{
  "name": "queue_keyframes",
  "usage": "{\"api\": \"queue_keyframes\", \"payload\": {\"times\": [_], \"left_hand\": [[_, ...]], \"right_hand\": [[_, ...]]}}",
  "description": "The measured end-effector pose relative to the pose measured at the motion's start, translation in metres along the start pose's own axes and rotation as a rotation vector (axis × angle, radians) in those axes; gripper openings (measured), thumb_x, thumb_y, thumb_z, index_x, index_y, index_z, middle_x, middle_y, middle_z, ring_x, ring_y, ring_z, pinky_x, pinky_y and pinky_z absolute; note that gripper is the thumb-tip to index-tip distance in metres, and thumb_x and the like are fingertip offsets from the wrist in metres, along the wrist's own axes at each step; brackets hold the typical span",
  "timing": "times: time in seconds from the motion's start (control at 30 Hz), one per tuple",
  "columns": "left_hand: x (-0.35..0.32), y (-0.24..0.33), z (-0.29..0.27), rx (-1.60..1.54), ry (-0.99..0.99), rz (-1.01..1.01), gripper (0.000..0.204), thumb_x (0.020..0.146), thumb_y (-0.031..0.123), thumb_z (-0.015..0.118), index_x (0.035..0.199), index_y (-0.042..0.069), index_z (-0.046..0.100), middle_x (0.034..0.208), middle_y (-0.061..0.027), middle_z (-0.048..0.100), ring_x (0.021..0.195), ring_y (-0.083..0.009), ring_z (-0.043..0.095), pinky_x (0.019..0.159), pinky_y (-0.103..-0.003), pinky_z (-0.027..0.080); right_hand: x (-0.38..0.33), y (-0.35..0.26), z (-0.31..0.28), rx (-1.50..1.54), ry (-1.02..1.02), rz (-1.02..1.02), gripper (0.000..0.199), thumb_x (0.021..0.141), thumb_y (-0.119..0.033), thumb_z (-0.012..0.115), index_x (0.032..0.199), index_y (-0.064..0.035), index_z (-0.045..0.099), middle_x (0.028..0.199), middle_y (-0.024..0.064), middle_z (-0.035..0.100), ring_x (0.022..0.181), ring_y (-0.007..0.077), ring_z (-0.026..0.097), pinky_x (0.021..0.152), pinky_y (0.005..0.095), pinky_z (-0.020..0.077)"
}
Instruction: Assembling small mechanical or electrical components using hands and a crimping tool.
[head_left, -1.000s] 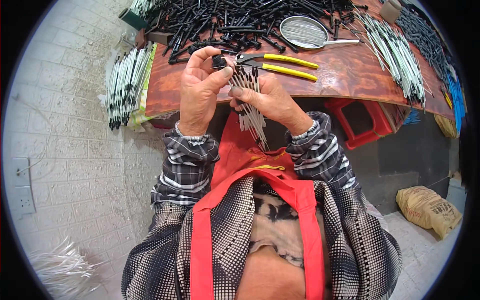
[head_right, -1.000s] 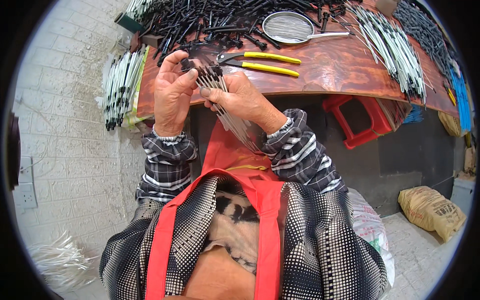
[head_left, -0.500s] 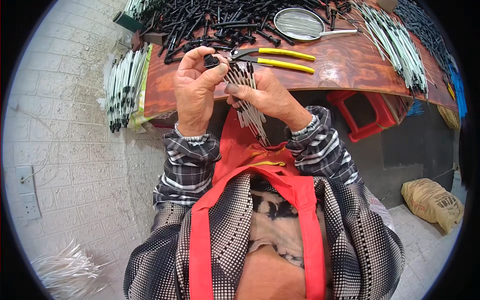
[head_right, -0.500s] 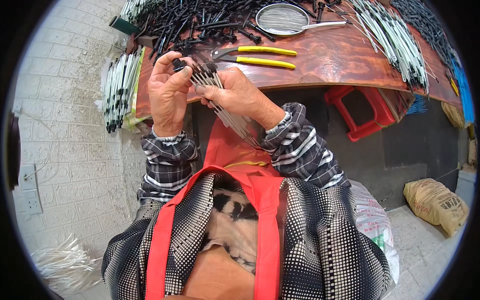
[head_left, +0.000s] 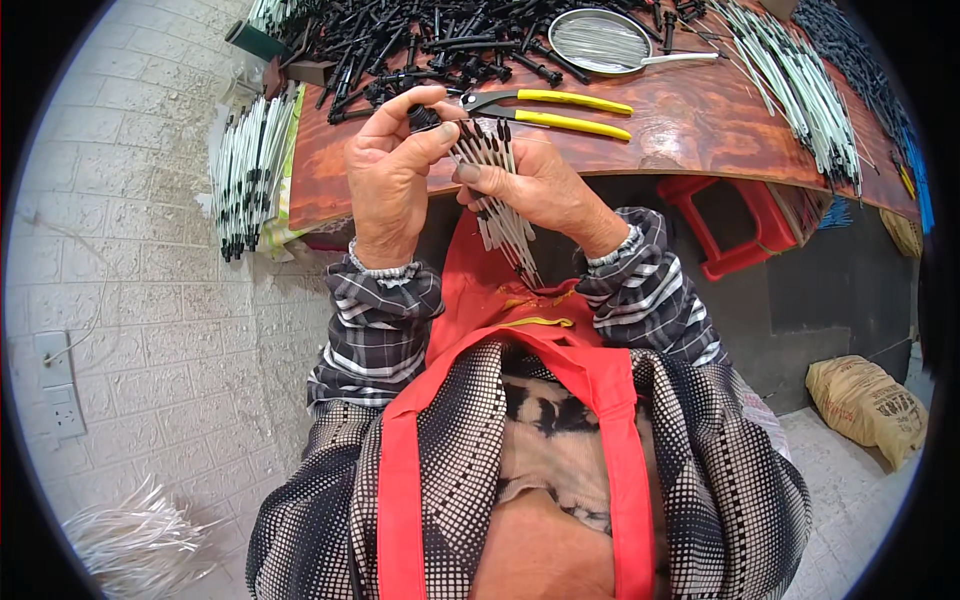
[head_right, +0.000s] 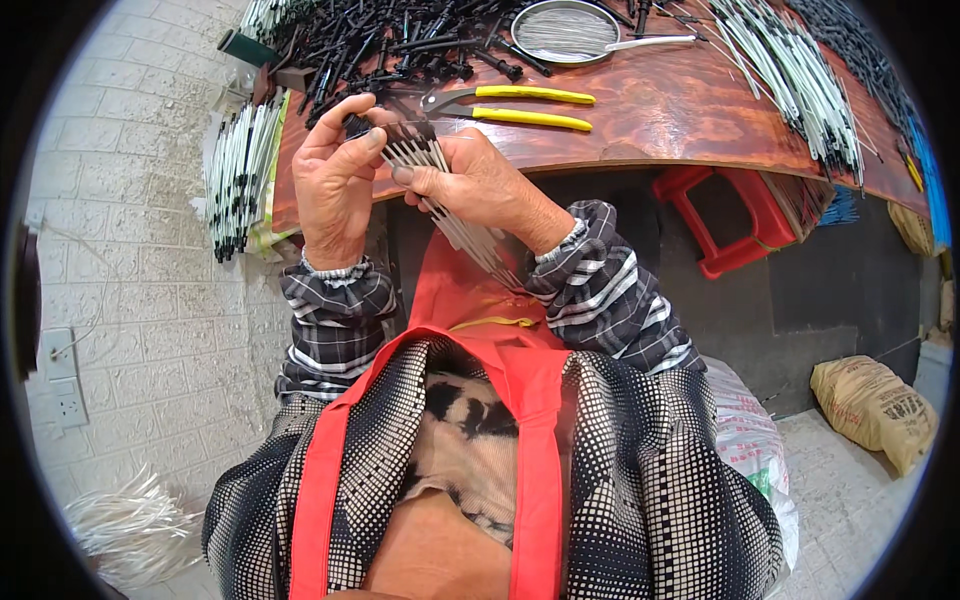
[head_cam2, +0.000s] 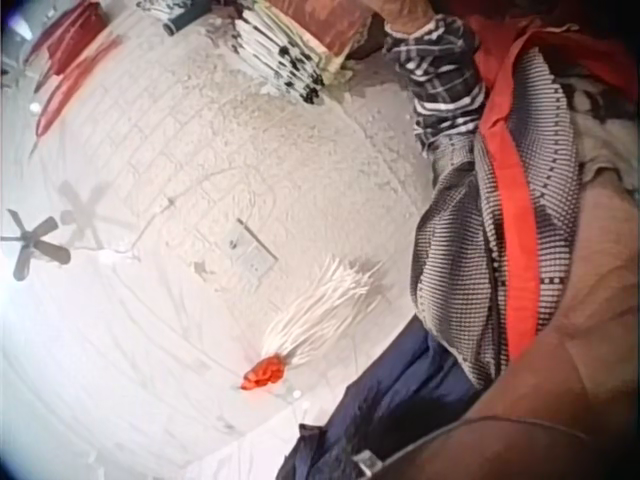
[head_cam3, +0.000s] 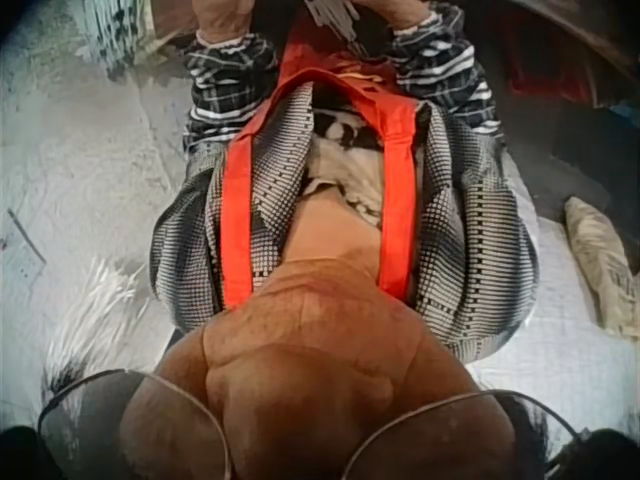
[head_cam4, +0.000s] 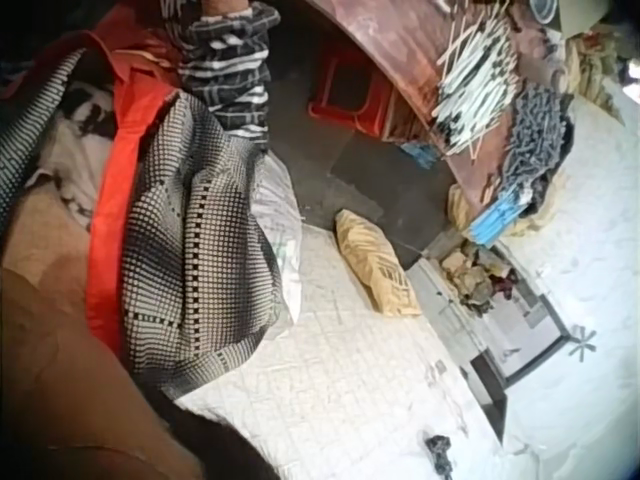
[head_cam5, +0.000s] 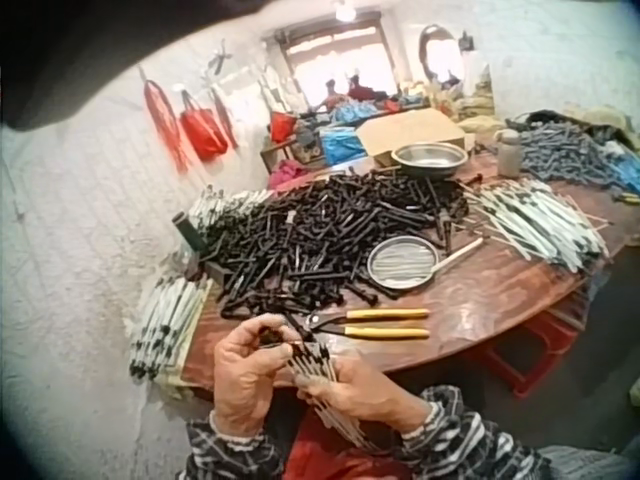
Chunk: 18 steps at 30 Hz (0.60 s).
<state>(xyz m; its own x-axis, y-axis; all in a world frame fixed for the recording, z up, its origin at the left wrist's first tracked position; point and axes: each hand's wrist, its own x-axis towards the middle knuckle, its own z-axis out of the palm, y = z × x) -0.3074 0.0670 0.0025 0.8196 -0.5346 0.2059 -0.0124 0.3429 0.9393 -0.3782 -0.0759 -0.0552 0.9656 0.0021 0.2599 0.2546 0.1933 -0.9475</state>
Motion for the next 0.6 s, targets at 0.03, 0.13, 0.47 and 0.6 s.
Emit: {"api": "queue_keyframes", "payload": {"times": [0.03, 0.13, 0.47, 0.6], "left_hand": [[0.000, 0.002, 0.000, 0.024, -0.007, -0.043, 0.038, 0.083, -0.007, 0.065, 0.120, -0.002, 0.057, 0.102, -0.0098, 0.067, 0.090, -0.0147, 0.065, 0.079, -0.026, 0.055], [-0.001, 0.007, 0.002, 0.071, -0.018, -0.128, 0.040, 0.085, -0.005, 0.063, 0.124, -0.002, 0.056, 0.106, -0.0114, 0.067, 0.094, -0.0166, 0.066, 0.078, -0.026, 0.056], [-0.002, -0.005, 0.007, -0.169, -0.014, -0.045, 0.028, 0.093, 0.002, 0.058, 0.120, -0.002, 0.054, 0.117, -0.0194, 0.062, 0.110, -0.0275, 0.062, 0.084, -0.036, 0.057], [0.000, -0.008, 0.000, -0.226, -0.001, -0.094, 0.028, 0.093, 0.004, 0.058, 0.120, -0.003, 0.054, 0.115, -0.0188, 0.063, 0.108, -0.0269, 0.063, 0.087, -0.037, 0.056]], "right_hand": [[0.000, 0.000, 0.000, -0.003, -0.003, -0.006, 0.025, 0.093, -0.021, 0.063, 0.082, 0.0004, 0.068, 0.065, 0.0011, 0.063, 0.059, 0.0071, 0.057, 0.054, 0.0250, 0.0459], [-0.001, 0.000, 0.000, -0.009, -0.010, -0.016, 0.023, 0.093, -0.020, 0.062, 0.082, 0.0002, 0.068, 0.065, 0.0012, 0.063, 0.059, 0.0069, 0.056, 0.054, 0.0250, 0.0453], [0.003, 0.004, -0.007, -0.090, -0.072, 0.048, 0.027, 0.096, -0.027, 0.061, 0.092, -0.0014, 0.067, 0.076, 0.0013, 0.066, 0.069, 0.0088, 0.062, 0.062, 0.0239, 0.0502], [0.002, 0.005, -0.006, -0.038, -0.056, 0.037, 0.026, 0.095, -0.027, 0.061, 0.093, -0.0014, 0.067, 0.075, 0.0013, 0.065, 0.068, 0.0087, 0.062, 0.061, 0.0242, 0.0501]]}}
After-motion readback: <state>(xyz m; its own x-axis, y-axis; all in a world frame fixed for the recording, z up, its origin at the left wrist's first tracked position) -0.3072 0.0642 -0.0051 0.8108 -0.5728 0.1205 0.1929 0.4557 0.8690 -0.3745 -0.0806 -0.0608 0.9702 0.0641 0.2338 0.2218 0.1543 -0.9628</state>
